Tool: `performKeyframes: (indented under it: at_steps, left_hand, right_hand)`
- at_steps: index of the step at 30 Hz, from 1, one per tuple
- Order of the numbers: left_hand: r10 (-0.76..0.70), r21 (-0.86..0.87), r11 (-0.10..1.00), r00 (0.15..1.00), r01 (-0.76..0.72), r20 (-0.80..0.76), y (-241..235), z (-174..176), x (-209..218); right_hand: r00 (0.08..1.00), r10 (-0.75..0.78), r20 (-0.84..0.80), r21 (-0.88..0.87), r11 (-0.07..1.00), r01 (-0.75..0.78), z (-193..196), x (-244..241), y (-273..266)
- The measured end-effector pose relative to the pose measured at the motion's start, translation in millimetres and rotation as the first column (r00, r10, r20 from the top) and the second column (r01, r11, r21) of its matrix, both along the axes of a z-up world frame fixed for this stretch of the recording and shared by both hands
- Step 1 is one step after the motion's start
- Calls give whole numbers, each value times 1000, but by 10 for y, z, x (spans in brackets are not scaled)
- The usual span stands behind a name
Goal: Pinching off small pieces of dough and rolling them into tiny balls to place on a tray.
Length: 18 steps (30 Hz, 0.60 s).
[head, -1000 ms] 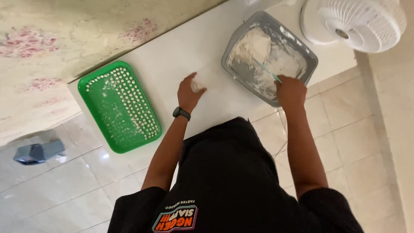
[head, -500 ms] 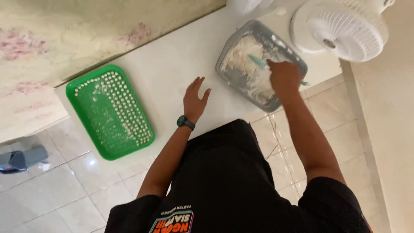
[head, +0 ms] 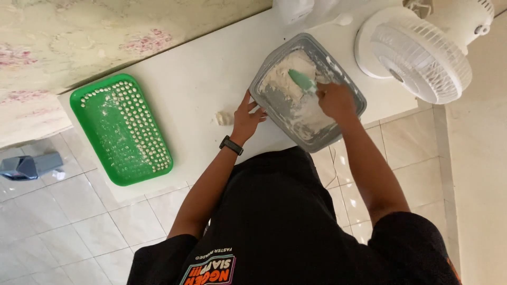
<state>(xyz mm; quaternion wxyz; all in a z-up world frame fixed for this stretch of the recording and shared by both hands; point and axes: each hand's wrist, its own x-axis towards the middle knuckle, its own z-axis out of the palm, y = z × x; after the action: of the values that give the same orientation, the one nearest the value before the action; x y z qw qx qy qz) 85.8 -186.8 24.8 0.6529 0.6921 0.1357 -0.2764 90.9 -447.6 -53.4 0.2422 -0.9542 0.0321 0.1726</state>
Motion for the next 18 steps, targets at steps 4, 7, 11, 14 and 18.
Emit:
performKeyframes:
  at_steps: [4,7,11,14,18]
  left_hand:
    - [25,29,999,997,-23,-77,-25,-8,80]
    - [64,108,993,992,-52,-108,-12,-63,45]
    - [-93,211,975,991,71,98,-76,28,70]
    - [-143,214,970,983,117,113,-63,-116,102]
    - [-183,234,960,975,150,127,-23,-165,116]
  right_hand:
    - [999,-39,32,-34,999,40,641,-121,168]
    - [999,36,30,-335,942,-24,869,-241,86]
    - [982,-144,-125,-388,918,85,719,-285,61]
    - [941,-277,-195,-222,947,233,601,-142,20]
    - [897,-391,-205,48,912,408,-303,-243,-257]
